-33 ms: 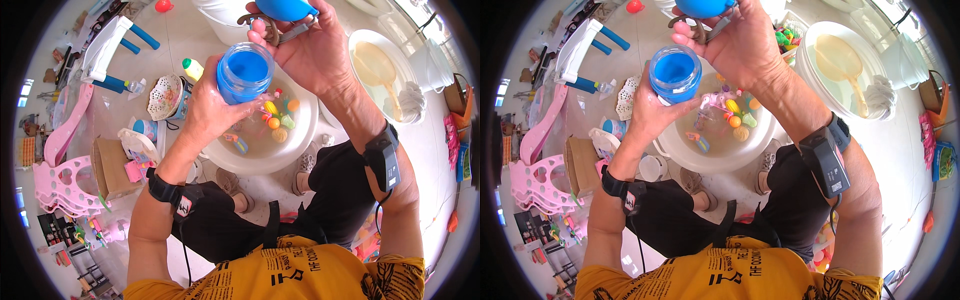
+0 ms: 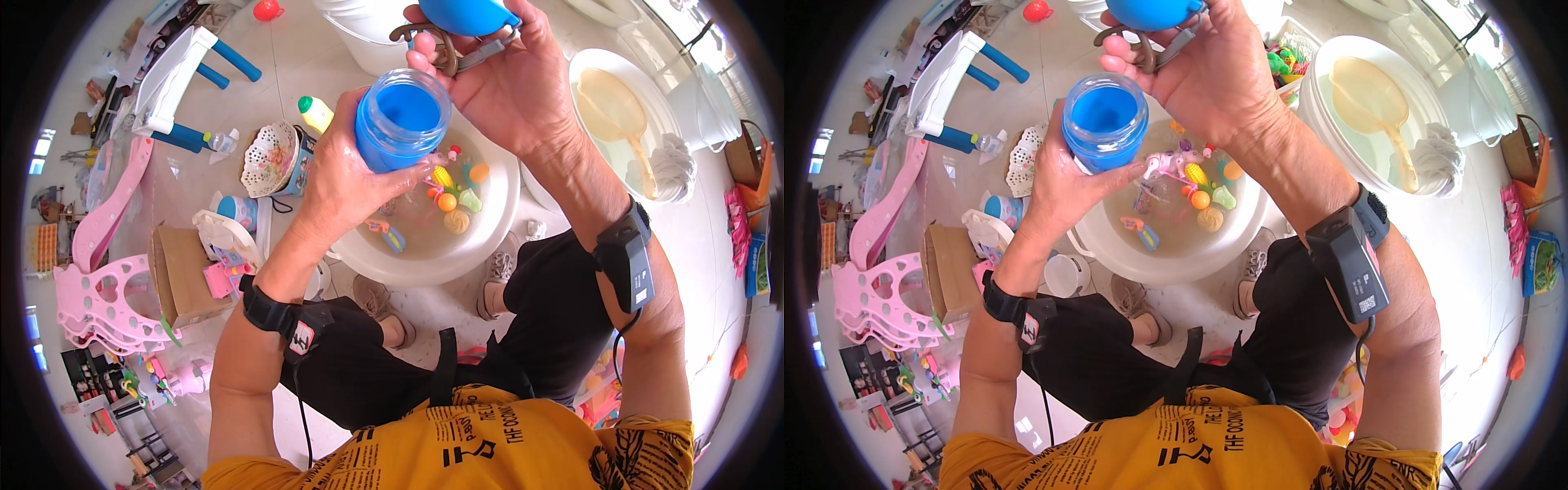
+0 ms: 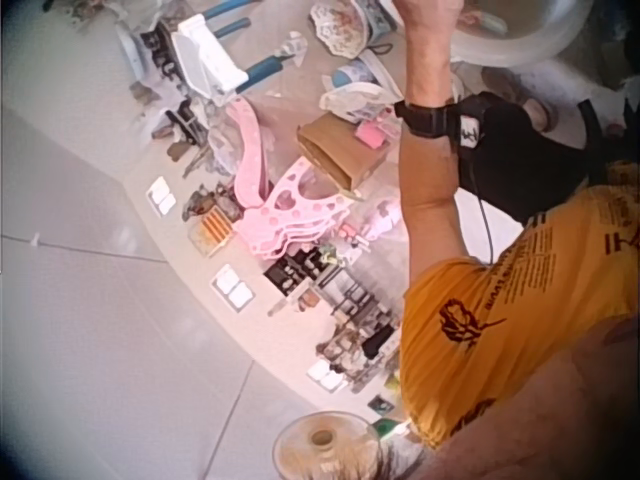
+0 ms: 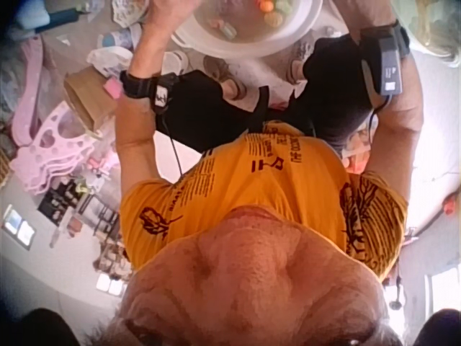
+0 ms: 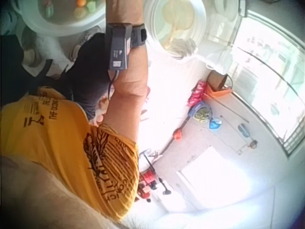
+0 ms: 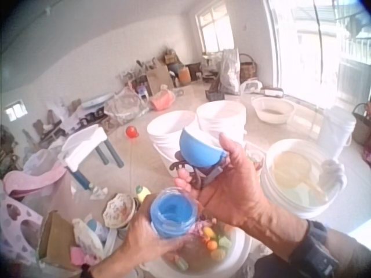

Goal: The person removes a white insert from a blue plastic lid, then inserts a small metal piece into the lid. They then attach the lid to a clear plastic bottle and tighten it.

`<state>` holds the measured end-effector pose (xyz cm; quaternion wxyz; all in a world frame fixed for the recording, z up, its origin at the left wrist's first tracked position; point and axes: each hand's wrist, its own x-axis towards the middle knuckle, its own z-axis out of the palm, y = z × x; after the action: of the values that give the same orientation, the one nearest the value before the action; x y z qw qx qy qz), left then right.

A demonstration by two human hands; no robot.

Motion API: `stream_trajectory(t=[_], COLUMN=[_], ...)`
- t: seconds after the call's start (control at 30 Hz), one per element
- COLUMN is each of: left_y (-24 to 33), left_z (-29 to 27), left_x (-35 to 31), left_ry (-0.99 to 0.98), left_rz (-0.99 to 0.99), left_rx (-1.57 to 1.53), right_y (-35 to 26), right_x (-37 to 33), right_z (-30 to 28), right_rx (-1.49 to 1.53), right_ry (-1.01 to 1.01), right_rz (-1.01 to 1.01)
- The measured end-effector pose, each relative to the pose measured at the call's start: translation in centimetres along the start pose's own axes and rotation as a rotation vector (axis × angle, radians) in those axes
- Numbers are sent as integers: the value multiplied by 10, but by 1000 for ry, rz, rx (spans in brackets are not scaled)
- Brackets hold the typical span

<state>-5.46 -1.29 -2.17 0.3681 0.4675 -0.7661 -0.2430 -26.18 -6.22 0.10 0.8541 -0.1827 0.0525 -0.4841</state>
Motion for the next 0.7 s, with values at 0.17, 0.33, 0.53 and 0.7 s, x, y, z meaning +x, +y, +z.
stream_trajectory(t=[0.17, 0.33, 0.53, 0.7], left_y=[-1, -4, -3, -9], left_z=[-3, -9, -13, -12], left_x=[0, 1, -4, 3], left_ry=[35, 64, 49, 94], left_rz=[86, 130, 74, 329], left_rx=[45, 97, 147, -31], right_y=[-5, -8, -5, -3], right_x=[-1, -4, -6, -8], right_z=[-1, -5, -12, -11], right_rx=[-218, -431, -850, -827], right_ry=[163, 229, 270, 208], right_rz=[-236, -272, -387, -413])
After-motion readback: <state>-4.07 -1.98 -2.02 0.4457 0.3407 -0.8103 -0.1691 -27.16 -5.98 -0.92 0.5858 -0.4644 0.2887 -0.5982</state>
